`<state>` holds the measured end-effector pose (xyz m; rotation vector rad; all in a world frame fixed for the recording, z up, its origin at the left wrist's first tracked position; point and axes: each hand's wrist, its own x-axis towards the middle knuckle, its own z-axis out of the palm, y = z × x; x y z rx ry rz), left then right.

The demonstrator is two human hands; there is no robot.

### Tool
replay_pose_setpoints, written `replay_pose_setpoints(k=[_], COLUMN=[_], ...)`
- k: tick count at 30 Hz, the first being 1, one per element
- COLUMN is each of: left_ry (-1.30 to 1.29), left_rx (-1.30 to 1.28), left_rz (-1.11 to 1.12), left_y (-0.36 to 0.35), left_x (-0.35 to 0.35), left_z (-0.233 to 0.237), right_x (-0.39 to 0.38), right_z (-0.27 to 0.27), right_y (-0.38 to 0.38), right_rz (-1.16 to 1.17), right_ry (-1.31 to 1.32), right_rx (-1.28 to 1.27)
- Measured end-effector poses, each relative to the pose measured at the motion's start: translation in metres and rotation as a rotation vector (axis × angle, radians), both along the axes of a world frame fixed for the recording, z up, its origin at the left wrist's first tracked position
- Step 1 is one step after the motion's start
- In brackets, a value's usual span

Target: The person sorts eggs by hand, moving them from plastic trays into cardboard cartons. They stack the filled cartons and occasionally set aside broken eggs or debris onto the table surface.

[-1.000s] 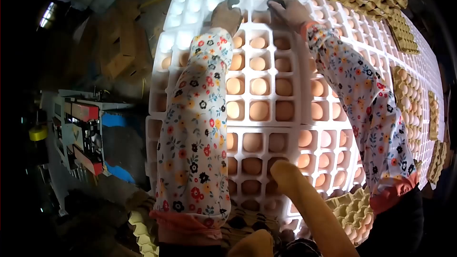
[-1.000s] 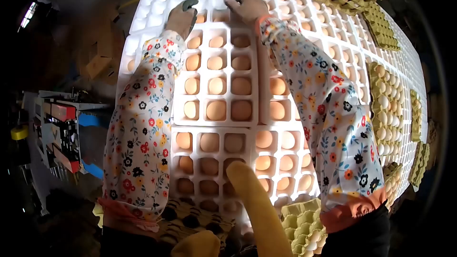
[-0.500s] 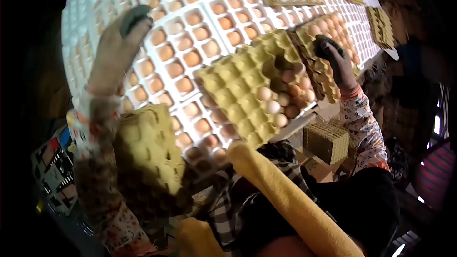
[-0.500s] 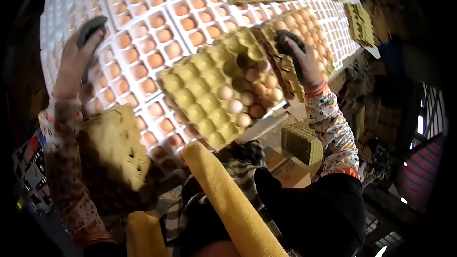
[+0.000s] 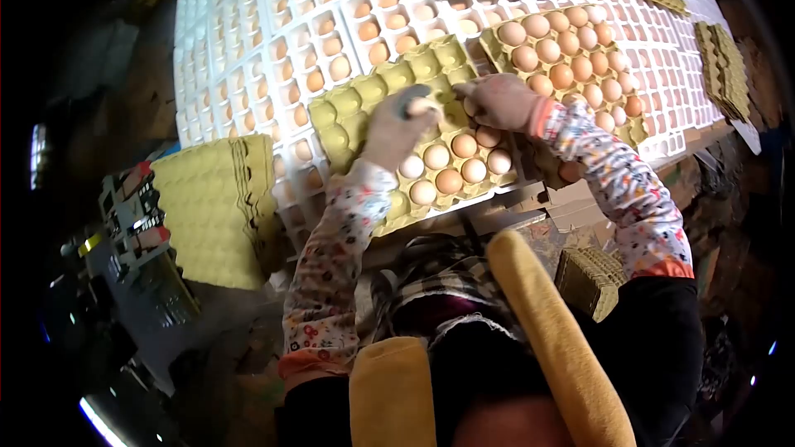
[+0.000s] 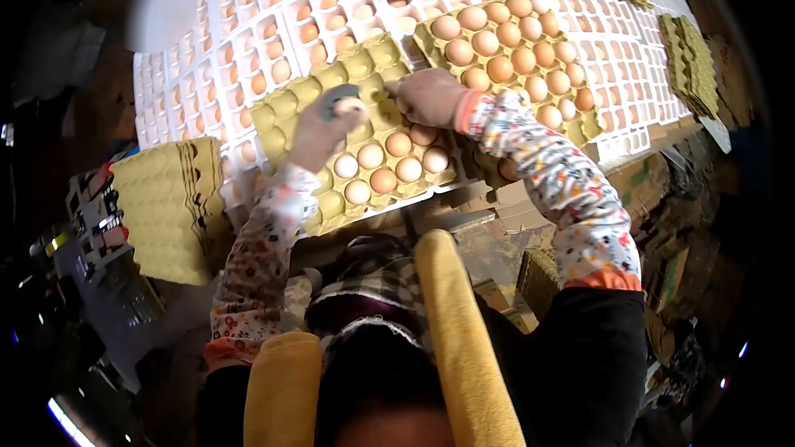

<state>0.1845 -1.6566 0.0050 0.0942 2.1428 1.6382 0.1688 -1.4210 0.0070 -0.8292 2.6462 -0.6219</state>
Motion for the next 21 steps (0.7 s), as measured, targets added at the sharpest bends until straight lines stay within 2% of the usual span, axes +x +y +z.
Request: replay_pose_setpoints(k=[1, 2, 3, 4, 5, 6, 7, 9, 11, 12, 15, 16, 17, 19, 20, 21], left_ry=[-0.174, -0.144, -0.115, -0.259, -0.412, 0.13, 0.222, 0.416, 0.365, 0.334, -0.069, -0.211, -0.283, -0.395, -0.359, -0.312], left_rx=[0.323, 0.292, 0.26, 0.091, -0.075, -0.332, -0.709, -0.962, -0.904, -0.874, -0.16, 0.144, 0.35, 0.774, 0.871, 0.677], left_rz=[0.296, 0.341, 0.385, 0.298, 0.202, -0.073, -0.219, -0.317, -0.273, -0.257, 0.089, 0.283, 0.346, 0.48, 0.461, 0.552], left_y=[-0.022, -0.046, -0.071, -0.077, -0.08, -0.077, -0.059, -0.033, -0.034, -0.034, -0.049, -0.055, -0.062, -0.066, -0.065, -0.06], left_x=[0.006, 0.013, 0.021, 0.028, 0.038, 0.059, 0.068, 0.076, 0.071, 0.074, 0.085, 0.09, 0.094, 0.091, 0.084, 0.074], left_z=[-0.003, -0.007, -0.012, -0.005, 0.002, -0.015, -0.006, -0.01, -0.005, -0.003, -0.003, -0.007, -0.01, 0.007, 0.013, 0.017], right_x=[-0.002, 0.007, 0.013, 0.015, 0.014, 0.013, 0.007, 0.017, 0.041, 0.039, 0.035, 0.034, 0.039, 0.042, 0.041, 0.037], right_z=[0.004, 0.014, 0.026, 0.021, 0.013, 0.005, 0.006, 0.021, -0.001, -0.008, -0.001, 0.007, 0.013, 0.011, 0.017, 0.032], right_y=[0.008, 0.014, 0.017, 0.025, 0.033, 0.042, 0.041, 0.024, 0.008, 0.004, 0.009, 0.015, 0.027, 0.028, 0.03, 0.029], right_rz=[0.028, -0.184, -0.404, -0.492, -0.51, -0.532, -0.473, -0.181, 0.152, 0.198, 0.223, 0.178, 0.107, -0.322, -0.385, -0.337], right_ry=[0.006, -0.186, -0.497, -0.636, -0.72, -0.803, -0.815, -0.544, 0.115, 0.036, -0.047, -0.158, -0.082, -0.669, -0.862, -1.042], right_rx=[-0.087, -0.378, -0.672, -0.905, -0.966, -1.025, -0.918, -0.264, 0.208, 0.244, 0.263, 0.165, -0.018, -0.747, -0.98, -0.952])
